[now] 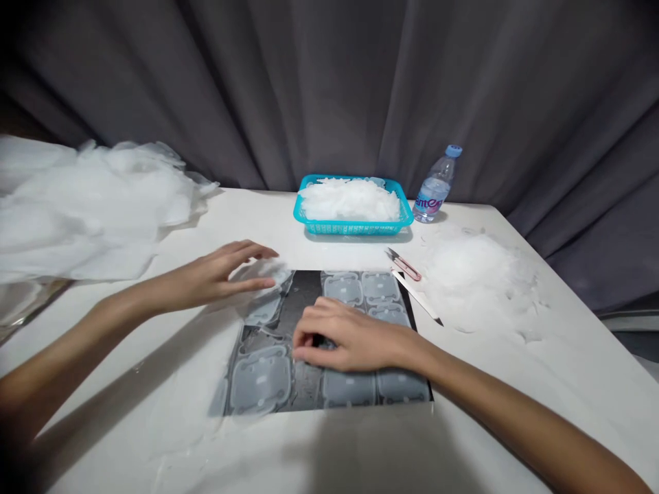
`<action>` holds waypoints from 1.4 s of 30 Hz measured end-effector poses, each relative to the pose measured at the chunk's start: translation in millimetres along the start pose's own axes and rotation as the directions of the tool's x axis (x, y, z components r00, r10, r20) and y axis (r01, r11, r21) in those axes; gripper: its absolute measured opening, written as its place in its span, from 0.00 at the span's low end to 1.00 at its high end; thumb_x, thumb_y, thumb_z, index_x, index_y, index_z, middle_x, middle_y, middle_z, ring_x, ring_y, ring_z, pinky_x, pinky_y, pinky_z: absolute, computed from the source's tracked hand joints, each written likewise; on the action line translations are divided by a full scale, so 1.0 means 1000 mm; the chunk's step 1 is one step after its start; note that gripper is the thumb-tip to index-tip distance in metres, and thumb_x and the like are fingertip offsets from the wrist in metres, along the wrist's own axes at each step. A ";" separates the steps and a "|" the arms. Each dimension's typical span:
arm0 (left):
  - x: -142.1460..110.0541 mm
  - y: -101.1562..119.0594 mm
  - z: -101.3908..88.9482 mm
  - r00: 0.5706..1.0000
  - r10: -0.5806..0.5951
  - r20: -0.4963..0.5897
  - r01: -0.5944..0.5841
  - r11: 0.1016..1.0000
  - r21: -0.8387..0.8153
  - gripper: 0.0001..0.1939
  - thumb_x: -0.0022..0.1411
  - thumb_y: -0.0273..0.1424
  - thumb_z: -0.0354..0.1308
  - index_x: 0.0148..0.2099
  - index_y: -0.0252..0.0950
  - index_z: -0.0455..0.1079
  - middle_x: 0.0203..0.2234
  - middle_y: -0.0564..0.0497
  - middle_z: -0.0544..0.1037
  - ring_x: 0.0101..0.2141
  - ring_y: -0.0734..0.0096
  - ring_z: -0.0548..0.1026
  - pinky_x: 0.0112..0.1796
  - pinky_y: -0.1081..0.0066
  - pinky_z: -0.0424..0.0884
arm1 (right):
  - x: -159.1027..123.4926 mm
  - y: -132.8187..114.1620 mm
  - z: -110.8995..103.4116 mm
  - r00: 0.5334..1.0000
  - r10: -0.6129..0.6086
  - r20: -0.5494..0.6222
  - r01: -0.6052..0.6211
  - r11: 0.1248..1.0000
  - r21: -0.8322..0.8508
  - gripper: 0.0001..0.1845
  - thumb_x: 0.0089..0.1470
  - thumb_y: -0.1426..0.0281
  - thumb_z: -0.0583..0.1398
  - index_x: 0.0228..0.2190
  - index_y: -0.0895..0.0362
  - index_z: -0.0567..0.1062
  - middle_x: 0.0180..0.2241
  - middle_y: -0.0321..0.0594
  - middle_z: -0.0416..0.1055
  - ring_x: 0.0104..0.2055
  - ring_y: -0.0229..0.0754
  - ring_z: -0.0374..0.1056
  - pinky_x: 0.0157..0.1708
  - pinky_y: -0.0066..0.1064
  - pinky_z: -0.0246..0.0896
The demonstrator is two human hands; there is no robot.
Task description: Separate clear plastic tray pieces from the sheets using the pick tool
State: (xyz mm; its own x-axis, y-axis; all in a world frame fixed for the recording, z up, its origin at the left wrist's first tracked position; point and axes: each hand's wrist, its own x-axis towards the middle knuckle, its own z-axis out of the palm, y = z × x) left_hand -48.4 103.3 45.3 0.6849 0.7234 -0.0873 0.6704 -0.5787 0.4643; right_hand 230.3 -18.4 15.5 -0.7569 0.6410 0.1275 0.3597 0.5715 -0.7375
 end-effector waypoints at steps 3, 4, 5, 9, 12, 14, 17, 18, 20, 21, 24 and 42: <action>0.000 -0.015 0.000 0.984 -0.178 -0.020 0.179 0.974 0.138 0.42 0.57 0.66 0.60 0.58 0.36 0.69 0.49 0.40 0.78 0.47 0.49 0.78 0.47 0.60 0.70 | 0.001 0.008 0.002 0.995 0.027 -0.095 -0.038 0.993 -0.108 0.06 0.72 0.69 0.58 0.41 0.56 0.74 0.42 0.41 0.73 0.48 0.43 0.64 0.54 0.36 0.59; 0.000 -0.016 0.002 0.972 -0.233 -0.007 0.231 0.961 0.152 0.43 0.55 0.67 0.61 0.56 0.37 0.69 0.46 0.41 0.79 0.42 0.51 0.79 0.43 0.61 0.70 | 0.002 0.012 0.004 0.994 0.025 -0.109 -0.041 0.989 -0.143 0.06 0.72 0.69 0.57 0.42 0.56 0.74 0.42 0.41 0.73 0.48 0.44 0.63 0.54 0.37 0.59; 0.000 -0.014 0.004 0.960 -0.280 0.003 0.276 0.948 0.158 0.41 0.54 0.67 0.61 0.53 0.37 0.68 0.42 0.43 0.80 0.38 0.53 0.79 0.38 0.63 0.68 | 0.002 0.016 0.006 0.993 0.022 -0.120 -0.043 0.984 -0.171 0.06 0.72 0.69 0.57 0.42 0.56 0.74 0.43 0.42 0.73 0.48 0.45 0.63 0.54 0.38 0.59; 0.004 -0.004 0.008 0.939 -0.343 0.038 0.333 0.930 0.154 0.33 0.55 0.66 0.61 0.39 0.40 0.66 0.28 0.49 0.77 0.28 0.59 0.75 0.31 0.66 0.61 | 0.003 0.028 0.019 0.989 0.011 -0.147 -0.047 0.970 -0.239 0.07 0.72 0.67 0.57 0.45 0.55 0.73 0.44 0.43 0.72 0.48 0.45 0.63 0.54 0.40 0.59; 0.005 -0.004 0.009 0.961 -0.270 0.053 0.260 0.955 0.141 0.29 0.60 0.63 0.58 0.35 0.40 0.64 0.28 0.49 0.76 0.29 0.60 0.75 0.31 0.66 0.62 | 0.003 0.030 0.025 0.986 0.000 -0.166 -0.048 0.957 -0.285 0.09 0.73 0.66 0.55 0.46 0.55 0.73 0.44 0.44 0.72 0.47 0.46 0.64 0.53 0.41 0.61; 0.004 -0.005 0.007 0.975 -0.221 0.015 0.217 0.967 0.133 0.28 0.64 0.61 0.56 0.34 0.40 0.63 0.29 0.49 0.76 0.30 0.61 0.74 0.32 0.67 0.63 | 0.003 0.028 0.026 0.984 0.005 -0.179 -0.061 0.948 -0.311 0.10 0.73 0.65 0.54 0.48 0.56 0.73 0.45 0.45 0.72 0.48 0.47 0.64 0.54 0.42 0.63; 0.001 -0.009 0.003 0.980 -0.200 -0.022 0.201 0.974 0.100 0.28 0.65 0.61 0.54 0.33 0.40 0.63 0.28 0.50 0.75 0.29 0.62 0.74 0.32 0.67 0.65 | 0.003 0.024 0.025 0.982 0.013 -0.189 -0.082 0.927 -0.366 0.15 0.74 0.64 0.54 0.56 0.56 0.71 0.52 0.49 0.70 0.54 0.50 0.64 0.57 0.46 0.64; 0.000 -0.011 0.002 0.979 -0.205 -0.015 0.205 0.975 0.088 0.28 0.65 0.61 0.53 0.33 0.40 0.64 0.28 0.50 0.75 0.29 0.62 0.74 0.33 0.66 0.66 | 0.004 0.022 0.025 0.981 0.010 -0.192 -0.085 0.918 -0.387 0.17 0.74 0.63 0.54 0.58 0.55 0.71 0.55 0.51 0.70 0.56 0.52 0.63 0.59 0.49 0.63; -0.001 -0.017 0.000 0.974 -0.226 0.015 0.224 0.971 0.085 0.28 0.66 0.61 0.53 0.36 0.40 0.66 0.29 0.49 0.76 0.31 0.59 0.76 0.34 0.65 0.69 | 0.004 0.021 0.025 0.979 0.006 -0.204 -0.093 0.904 -0.417 0.21 0.74 0.62 0.53 0.62 0.54 0.68 0.61 0.52 0.66 0.61 0.54 0.60 0.63 0.53 0.61; -0.002 -0.019 0.000 0.971 -0.238 0.012 0.236 0.967 0.096 0.27 0.66 0.60 0.53 0.38 0.40 0.67 0.32 0.48 0.78 0.34 0.56 0.78 0.36 0.64 0.71 | 0.004 0.021 0.026 0.976 0.009 -0.218 -0.103 0.901 -0.421 0.22 0.74 0.62 0.53 0.63 0.54 0.67 0.63 0.51 0.65 0.63 0.55 0.58 0.64 0.54 0.60; -0.001 -0.021 0.005 0.972 -0.167 -0.162 0.190 0.973 0.135 0.28 0.66 0.55 0.54 0.54 0.38 0.68 0.48 0.40 0.77 0.47 0.48 0.78 0.46 0.58 0.73 | 0.004 0.025 0.030 0.959 0.049 -0.280 -0.161 0.905 -0.394 0.23 0.74 0.60 0.53 0.64 0.57 0.67 0.64 0.53 0.63 0.65 0.55 0.57 0.66 0.53 0.59; 0.012 0.017 0.036 0.968 0.205 -0.147 -0.197 0.978 0.064 0.19 0.79 0.42 0.41 0.45 0.37 0.68 0.38 0.46 0.77 0.39 0.60 0.74 0.45 0.63 0.67 | 0.008 0.030 0.036 0.854 0.118 -0.506 -0.323 0.883 -0.339 0.18 0.72 0.66 0.54 0.58 0.60 0.67 0.56 0.56 0.67 0.60 0.56 0.62 0.62 0.53 0.61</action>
State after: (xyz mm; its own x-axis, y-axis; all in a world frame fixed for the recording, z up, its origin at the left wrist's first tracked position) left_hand -18.1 88.5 20.2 0.7581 0.6369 0.1401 0.5391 -0.7330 0.4149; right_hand 215.1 -14.8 -29.7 -0.3279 0.8743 0.3580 0.7475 0.4718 -0.4677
